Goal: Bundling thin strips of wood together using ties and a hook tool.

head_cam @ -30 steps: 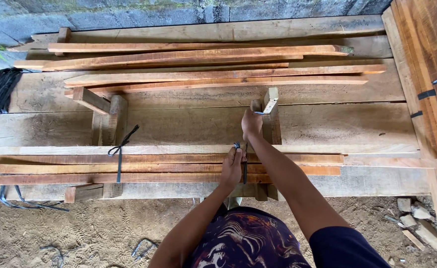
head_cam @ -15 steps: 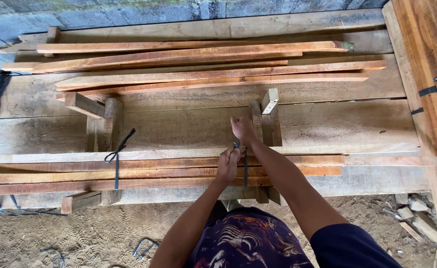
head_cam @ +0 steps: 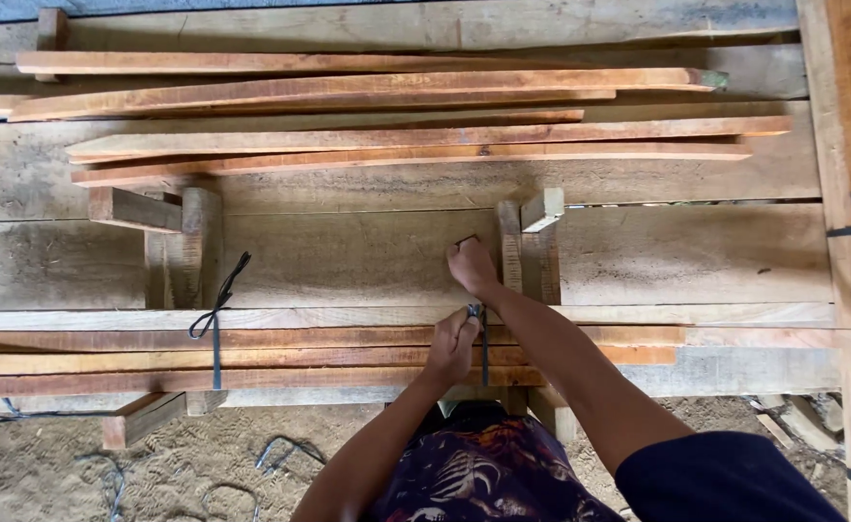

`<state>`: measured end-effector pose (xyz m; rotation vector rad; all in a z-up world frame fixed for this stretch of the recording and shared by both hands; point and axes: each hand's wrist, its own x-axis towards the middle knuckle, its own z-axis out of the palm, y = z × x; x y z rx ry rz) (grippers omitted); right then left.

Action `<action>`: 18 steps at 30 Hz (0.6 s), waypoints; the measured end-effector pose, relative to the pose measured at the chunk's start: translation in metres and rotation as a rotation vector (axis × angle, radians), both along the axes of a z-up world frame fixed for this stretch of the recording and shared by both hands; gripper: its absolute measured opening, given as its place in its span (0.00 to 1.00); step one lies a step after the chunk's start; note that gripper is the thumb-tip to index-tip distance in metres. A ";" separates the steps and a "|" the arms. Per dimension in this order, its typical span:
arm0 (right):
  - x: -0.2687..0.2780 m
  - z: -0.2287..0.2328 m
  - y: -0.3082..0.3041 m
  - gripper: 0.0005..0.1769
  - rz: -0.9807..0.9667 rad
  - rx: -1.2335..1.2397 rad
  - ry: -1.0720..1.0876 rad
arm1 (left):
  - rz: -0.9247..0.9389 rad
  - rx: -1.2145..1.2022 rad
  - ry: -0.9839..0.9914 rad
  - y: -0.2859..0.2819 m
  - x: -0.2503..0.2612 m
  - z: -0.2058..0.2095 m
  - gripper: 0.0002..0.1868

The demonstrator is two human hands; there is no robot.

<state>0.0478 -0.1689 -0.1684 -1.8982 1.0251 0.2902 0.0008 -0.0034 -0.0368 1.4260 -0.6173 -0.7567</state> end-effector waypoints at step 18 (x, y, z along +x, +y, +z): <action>-0.016 0.066 -0.015 0.22 -0.354 -0.326 -0.330 | 0.184 0.011 0.157 -0.019 -0.028 0.087 0.24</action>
